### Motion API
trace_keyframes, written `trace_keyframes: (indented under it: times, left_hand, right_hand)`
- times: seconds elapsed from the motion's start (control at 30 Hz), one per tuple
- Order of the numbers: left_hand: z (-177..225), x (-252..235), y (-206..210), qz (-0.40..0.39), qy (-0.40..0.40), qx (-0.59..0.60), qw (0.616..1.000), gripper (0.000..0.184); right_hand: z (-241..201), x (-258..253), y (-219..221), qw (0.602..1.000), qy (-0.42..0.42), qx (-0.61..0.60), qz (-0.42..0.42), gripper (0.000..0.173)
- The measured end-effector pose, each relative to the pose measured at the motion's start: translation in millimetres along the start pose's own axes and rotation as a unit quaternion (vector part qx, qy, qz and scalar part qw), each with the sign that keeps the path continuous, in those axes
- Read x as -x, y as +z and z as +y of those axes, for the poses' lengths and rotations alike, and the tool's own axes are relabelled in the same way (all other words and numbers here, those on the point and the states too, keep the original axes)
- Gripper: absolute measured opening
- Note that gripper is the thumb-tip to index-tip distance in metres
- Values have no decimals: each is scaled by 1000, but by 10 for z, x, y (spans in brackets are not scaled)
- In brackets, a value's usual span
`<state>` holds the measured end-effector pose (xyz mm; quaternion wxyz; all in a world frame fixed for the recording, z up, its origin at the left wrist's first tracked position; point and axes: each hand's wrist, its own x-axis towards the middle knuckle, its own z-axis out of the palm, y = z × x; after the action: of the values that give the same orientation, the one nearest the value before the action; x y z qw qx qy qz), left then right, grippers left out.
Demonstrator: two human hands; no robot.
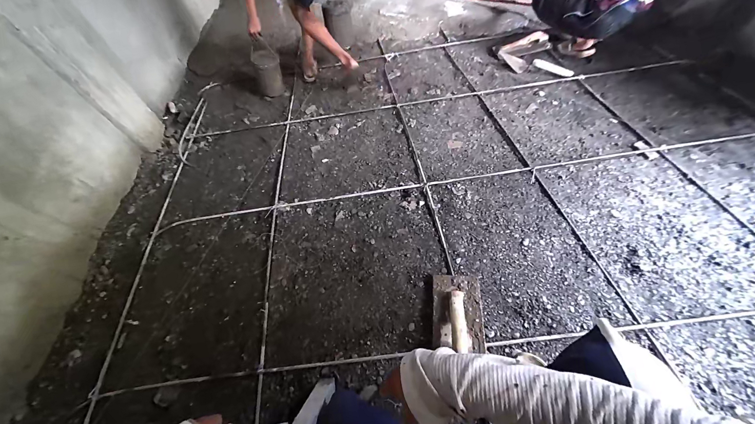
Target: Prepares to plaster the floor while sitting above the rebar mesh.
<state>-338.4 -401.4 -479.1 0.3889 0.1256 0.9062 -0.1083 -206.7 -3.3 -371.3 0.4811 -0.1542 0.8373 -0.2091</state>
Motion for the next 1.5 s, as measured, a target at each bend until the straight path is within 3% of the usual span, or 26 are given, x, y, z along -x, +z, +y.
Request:
trace_keyframes:
  times: [0.07, 0.2, 0.4, 0.57, 1.0, 1.17, 1.23, 1.3, 1.33, 1.4, 1.5]
  left_hand:
    - [-6, -13, 2, 3, 2, 2, 1000, 53]
    - [10, 23, 9, 17, 11, 22, 1000, 50]
    - [36, 57, -28, 14, 0, 14, 1000, 49]
    - [34, 66, -6, 26, 0, 18, 999, 49]
    - [38, 54, -48, 1, 0, 12, 1000, 50]
    - [16, 18, -23, 0, 6, 17, 1000, 51]
    - [-185, -199, 250, 68, 36, 13, 997, 54]
    - [-415, -478, 654, 221, 84, 11, 972, 56]
    - [-365, -404, 564, 192, 76, 5, 978, 55]
    - [-62, -71, 75, 17, 13, 7, 1000, 53]
    - [43, 50, -67, -8, -1, 9, 1000, 51]
  right_hand:
    - [29, -21, 10, 1000, -9, 21, -7, 52]
    - [-189, 66, -32, 993, 51, -99, 23, 49]
    - [56, -236, 101, 995, 48, -82, -1, 50]
    - [-51, -78, -31, 997, 47, -58, -28, 50]
    - [66, -230, 55, 999, 37, -21, -21, 52]
    - [65, -372, 185, 990, 68, -121, 26, 48]
    - [137, -380, 202, 994, 44, -100, 21, 49]
    - [259, -372, 219, 999, -16, -42, 27, 50]
    - [174, -303, 162, 999, 5, -44, 12, 50]
    - [40, -232, 92, 997, 51, -61, -5, 49]
    - [18, -209, 89, 996, 60, -71, 1, 48]
